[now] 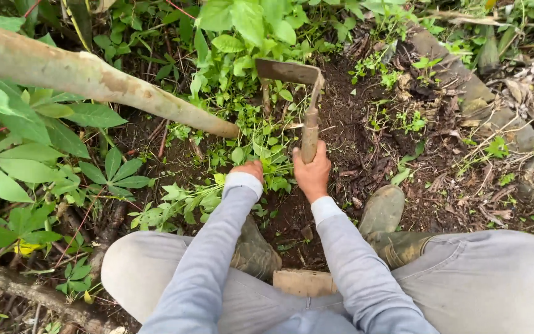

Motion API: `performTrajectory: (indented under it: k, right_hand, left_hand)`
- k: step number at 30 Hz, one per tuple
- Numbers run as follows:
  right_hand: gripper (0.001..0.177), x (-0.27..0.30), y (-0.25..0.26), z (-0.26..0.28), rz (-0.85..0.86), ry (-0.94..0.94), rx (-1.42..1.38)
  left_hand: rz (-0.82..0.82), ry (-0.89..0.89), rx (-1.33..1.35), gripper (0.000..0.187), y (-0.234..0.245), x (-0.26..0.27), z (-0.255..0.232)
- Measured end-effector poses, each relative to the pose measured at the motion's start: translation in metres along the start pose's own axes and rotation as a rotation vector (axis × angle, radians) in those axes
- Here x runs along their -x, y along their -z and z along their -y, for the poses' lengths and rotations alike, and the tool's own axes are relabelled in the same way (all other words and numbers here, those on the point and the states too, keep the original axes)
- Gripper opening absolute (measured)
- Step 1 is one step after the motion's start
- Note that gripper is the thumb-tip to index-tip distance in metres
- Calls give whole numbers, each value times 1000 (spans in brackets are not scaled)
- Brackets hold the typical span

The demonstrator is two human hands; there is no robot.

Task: The person uses a hoe to cut and clear weeds and small plants from the soil in a garden area. They gather the cut vegetation by hand and move it aside while working around a small wooden block and a tree trunk.

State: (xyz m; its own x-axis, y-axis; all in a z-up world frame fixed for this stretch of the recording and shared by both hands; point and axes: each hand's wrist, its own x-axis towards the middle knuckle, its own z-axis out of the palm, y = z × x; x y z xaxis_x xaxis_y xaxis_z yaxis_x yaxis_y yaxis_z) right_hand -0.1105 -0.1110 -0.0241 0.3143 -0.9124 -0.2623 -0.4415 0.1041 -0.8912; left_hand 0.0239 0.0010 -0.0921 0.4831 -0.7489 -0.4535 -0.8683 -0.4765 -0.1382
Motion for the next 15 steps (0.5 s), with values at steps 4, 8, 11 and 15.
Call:
performTrajectory:
  k: [4,8,11,15]
  right_hand:
    - [16,-4,-10,-20,121,57,236]
    - [35,24,-13,-53,160,-146,76]
    - [30,39,0,-32,49,-174,31]
    - [22,24,6,11,59,-72,25]
  left_hand:
    - [7,18,59,23,1,5,-1]
    - [149,10,39,28,26,5,-2]
    - [211,-66,65,25,17,13,-2]
    - [177,-70,91,26,47,35,-5]
